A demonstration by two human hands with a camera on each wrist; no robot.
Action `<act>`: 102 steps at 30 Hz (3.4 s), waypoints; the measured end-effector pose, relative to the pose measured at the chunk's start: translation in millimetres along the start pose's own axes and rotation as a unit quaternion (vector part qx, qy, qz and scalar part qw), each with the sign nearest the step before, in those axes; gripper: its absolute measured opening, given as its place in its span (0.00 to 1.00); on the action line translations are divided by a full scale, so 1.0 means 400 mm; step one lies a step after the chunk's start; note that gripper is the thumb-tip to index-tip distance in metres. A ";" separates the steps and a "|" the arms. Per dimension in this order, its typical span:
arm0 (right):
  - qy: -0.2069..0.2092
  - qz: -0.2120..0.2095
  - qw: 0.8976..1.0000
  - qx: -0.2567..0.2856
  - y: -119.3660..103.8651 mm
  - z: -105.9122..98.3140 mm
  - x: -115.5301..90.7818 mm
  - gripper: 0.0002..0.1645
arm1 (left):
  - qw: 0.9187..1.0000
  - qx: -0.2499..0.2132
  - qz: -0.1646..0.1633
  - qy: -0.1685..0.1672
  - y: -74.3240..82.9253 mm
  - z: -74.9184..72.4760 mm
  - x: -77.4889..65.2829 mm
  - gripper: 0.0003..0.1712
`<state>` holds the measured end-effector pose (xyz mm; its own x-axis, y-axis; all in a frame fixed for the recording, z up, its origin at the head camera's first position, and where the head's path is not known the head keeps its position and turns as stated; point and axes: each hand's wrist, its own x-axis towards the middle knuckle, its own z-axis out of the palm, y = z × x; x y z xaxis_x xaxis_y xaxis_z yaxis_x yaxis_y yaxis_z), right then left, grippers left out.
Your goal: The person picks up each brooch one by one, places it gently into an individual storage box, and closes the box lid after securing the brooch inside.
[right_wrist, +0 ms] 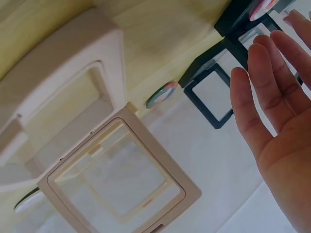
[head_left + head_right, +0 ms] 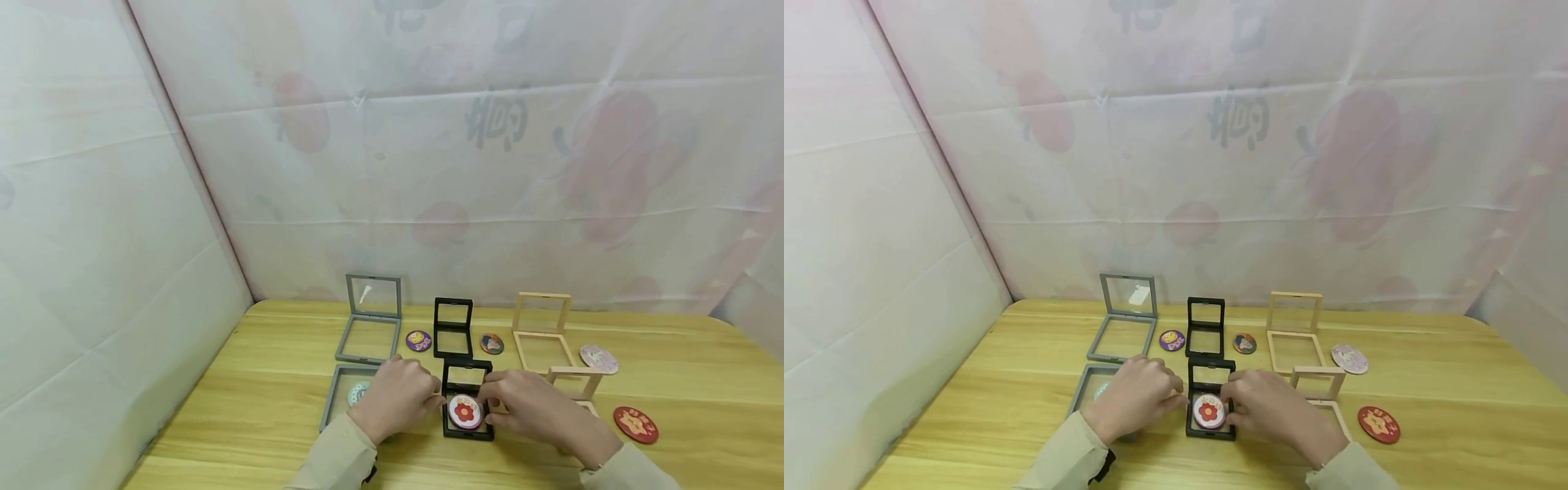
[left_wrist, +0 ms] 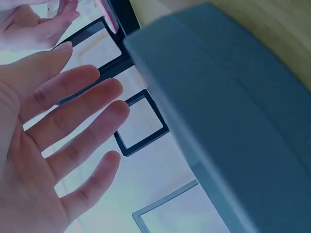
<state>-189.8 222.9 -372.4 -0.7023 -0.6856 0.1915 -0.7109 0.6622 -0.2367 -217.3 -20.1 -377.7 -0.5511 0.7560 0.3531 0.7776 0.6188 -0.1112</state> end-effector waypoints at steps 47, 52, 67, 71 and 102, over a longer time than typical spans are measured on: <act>-0.016 0.305 0.889 0.342 0.017 -0.038 0.049 0.30 | 0.892 -0.376 -0.226 -0.106 -0.015 0.001 0.064 0.31; -0.018 0.306 0.890 0.337 0.019 -0.032 0.049 0.28 | 0.886 -0.388 -0.229 -0.111 -0.013 -0.001 0.061 0.31; -0.051 0.282 0.883 0.371 0.040 -0.026 0.039 0.33 | 0.851 -0.443 -0.234 -0.158 -0.029 0.004 0.060 0.29; -0.059 0.262 0.884 0.381 0.047 -0.027 0.036 0.31 | 0.851 -0.436 -0.232 -0.178 -0.034 -0.001 0.060 0.28; -0.130 0.185 0.881 0.416 0.072 -0.025 0.014 0.34 | 0.882 -0.375 -0.118 -0.262 -0.051 -0.011 0.053 0.23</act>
<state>-214.7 241.0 -368.6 -0.7712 -0.5879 -0.2444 -0.0872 0.4778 -0.8741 -243.7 -17.5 -363.9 -0.6360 0.7412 -0.2147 0.4957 0.6057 0.6224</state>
